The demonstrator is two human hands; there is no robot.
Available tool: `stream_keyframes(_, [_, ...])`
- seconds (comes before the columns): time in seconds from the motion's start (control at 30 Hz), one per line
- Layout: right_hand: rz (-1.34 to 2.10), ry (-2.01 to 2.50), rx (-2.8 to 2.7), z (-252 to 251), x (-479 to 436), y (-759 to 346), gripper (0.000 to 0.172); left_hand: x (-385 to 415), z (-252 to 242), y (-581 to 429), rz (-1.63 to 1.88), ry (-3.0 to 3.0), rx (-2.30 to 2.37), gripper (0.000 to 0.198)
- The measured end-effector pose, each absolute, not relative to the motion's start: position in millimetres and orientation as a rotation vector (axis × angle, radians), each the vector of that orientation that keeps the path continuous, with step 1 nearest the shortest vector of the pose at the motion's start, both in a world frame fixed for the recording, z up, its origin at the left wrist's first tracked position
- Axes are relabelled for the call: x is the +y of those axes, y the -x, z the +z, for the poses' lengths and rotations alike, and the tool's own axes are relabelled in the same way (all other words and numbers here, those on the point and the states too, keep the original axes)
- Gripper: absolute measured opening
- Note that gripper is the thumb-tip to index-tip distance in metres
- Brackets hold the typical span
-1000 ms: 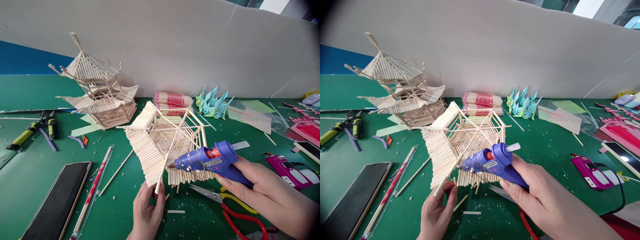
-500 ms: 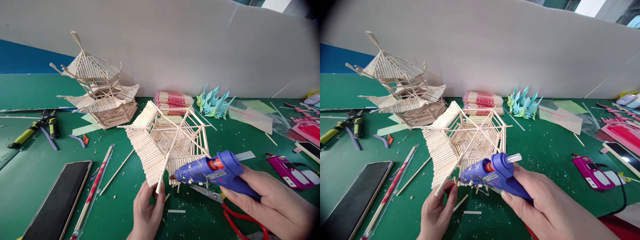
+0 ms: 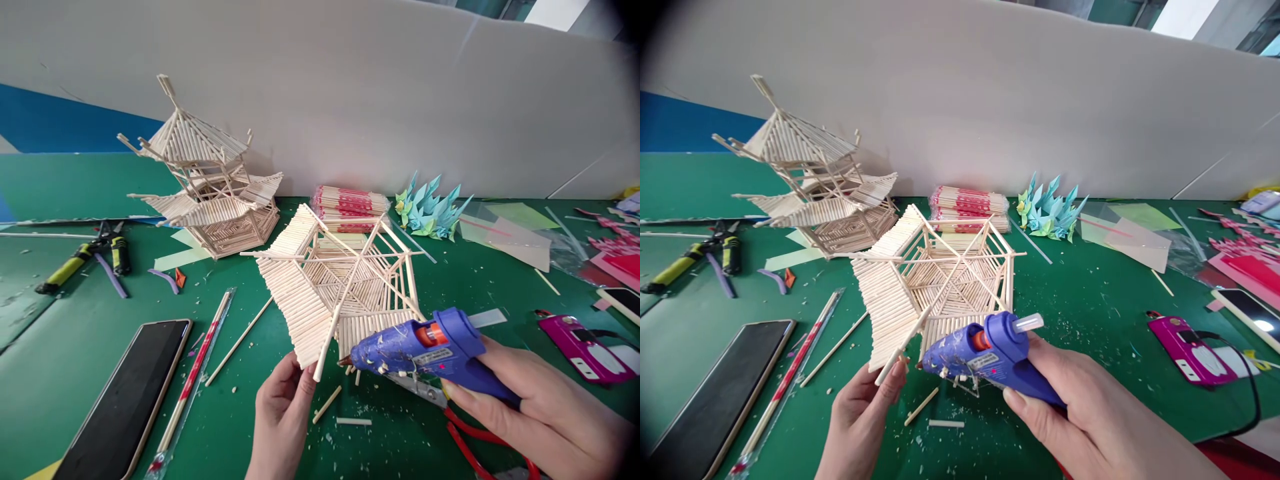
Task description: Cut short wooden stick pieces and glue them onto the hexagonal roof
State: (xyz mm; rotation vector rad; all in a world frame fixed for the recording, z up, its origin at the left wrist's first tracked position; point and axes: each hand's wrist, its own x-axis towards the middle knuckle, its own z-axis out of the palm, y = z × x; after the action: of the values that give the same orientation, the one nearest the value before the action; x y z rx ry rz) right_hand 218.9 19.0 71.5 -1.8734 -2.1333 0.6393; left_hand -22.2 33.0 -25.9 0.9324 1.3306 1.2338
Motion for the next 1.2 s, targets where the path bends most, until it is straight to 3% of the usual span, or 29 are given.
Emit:
stream_keyframes(0.4, [0.969, 1.817, -2.028, 74, 28, -218, 0.045, 29, -14, 23, 1.127, -0.802, 1.304, 0.024])
stream_keyframes(1.2, [0.802, 1.843, -2.024, 73, 17, -220, 0.04, 31, -2, 21, 1.117, -0.707, 1.262, 0.024])
